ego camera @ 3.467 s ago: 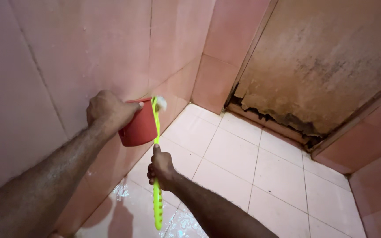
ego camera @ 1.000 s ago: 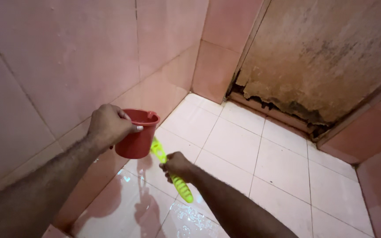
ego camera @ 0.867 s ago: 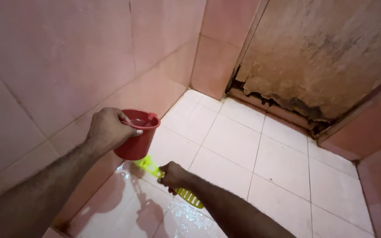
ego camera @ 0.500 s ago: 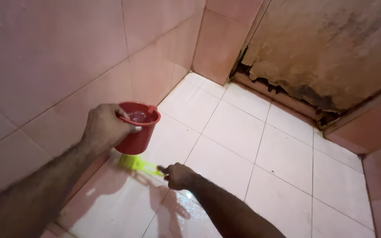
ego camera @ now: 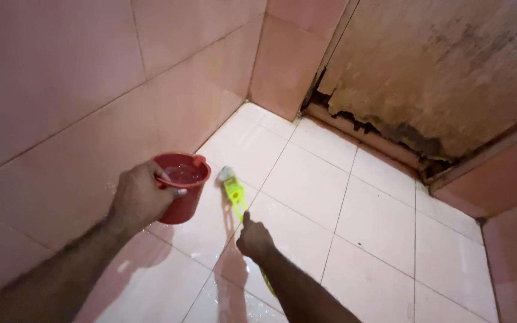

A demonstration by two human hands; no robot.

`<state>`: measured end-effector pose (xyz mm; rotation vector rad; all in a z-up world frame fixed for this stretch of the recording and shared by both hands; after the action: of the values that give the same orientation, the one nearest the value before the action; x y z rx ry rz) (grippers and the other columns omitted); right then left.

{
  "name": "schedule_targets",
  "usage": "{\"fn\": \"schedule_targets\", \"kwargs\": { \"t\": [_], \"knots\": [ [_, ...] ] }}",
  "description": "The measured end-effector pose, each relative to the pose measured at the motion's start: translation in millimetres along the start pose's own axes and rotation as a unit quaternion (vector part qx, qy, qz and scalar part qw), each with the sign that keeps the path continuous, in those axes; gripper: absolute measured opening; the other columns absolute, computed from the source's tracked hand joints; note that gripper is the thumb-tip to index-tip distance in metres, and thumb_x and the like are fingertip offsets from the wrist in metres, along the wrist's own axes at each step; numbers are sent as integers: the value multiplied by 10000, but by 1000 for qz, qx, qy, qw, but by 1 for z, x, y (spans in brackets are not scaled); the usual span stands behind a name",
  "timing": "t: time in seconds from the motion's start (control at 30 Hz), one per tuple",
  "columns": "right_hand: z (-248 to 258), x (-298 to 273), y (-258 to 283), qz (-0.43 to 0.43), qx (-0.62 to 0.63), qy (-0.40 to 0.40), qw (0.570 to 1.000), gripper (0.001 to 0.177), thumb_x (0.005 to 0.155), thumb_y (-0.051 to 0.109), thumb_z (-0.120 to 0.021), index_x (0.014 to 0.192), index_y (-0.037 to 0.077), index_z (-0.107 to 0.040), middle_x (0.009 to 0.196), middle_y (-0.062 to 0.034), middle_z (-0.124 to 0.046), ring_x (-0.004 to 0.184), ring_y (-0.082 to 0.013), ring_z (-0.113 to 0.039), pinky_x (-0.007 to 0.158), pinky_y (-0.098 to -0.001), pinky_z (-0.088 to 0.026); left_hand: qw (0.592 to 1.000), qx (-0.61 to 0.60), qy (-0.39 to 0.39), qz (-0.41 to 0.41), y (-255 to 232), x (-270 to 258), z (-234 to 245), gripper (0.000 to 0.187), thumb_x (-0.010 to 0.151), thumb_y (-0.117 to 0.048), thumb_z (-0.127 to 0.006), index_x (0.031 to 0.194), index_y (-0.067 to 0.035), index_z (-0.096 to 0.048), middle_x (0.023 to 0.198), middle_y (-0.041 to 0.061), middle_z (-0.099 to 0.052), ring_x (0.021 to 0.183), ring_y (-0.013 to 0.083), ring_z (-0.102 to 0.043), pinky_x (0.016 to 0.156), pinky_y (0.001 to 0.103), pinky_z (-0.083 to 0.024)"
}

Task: The person scrubs the tiled wall corner and the base of a wooden door using a brush, then fills a bucket with water from a faucet and pours it onto the floor and wall.

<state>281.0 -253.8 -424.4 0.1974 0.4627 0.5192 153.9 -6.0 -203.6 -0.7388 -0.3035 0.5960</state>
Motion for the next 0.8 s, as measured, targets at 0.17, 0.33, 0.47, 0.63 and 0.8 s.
{"fn": "schedule_targets", "kwargs": {
  "t": [0.17,0.33,0.47,0.63,0.8],
  "knots": [
    [-36,-14,1,132,-8,88,987,726,913,184,-535,1611,179,-336,1018,-244,-704,857,-407,-694,803,-521,-559,999,-6,14,-36,-13,1,-24,380,646,-181,-916,920,-16,-711,969,201,-767,909,308,-775,806,410,-624],
    [17,-1,-15,11,83,-51,995,740,876,96,-586,1527,-85,-285,949,-266,-716,715,-367,-710,640,-464,-595,999,5,8,-40,-42,-8,-34,411,620,-205,-946,897,-22,-702,938,210,-760,910,324,-764,815,420,-602],
    [10,-29,1,-79,373,29,924,797,840,-37,-509,1579,37,-220,846,-216,-703,535,-255,-619,472,-397,-539,998,6,18,-54,-57,-18,-46,332,692,-185,-884,918,-32,-694,934,215,-761,891,341,-763,795,425,-607],
    [23,-18,21,-117,496,-11,860,576,854,-46,-527,1418,-34,-410,815,-193,-661,539,-237,-623,440,-400,-526,997,13,19,-69,-80,-25,-46,410,630,-228,-932,880,-9,-691,911,217,-756,875,329,-761,786,426,-602],
    [51,-18,46,-100,549,-71,826,442,876,-28,-531,1313,-36,-463,808,-195,-666,542,-242,-637,429,-407,-535,992,60,-5,-111,-106,-22,-33,387,662,-251,-921,872,-8,-703,874,223,-754,851,341,-758,803,427,-593]
  ]
}}
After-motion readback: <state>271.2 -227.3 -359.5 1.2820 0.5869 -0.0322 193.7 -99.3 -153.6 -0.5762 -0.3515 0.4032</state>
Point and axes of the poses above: each hand's wrist, its own x-axis towards the middle knuckle, its own z-axis out of the back of the hand, y = z × x, the point moved 8 cm from there along x, towards the middle knuckle
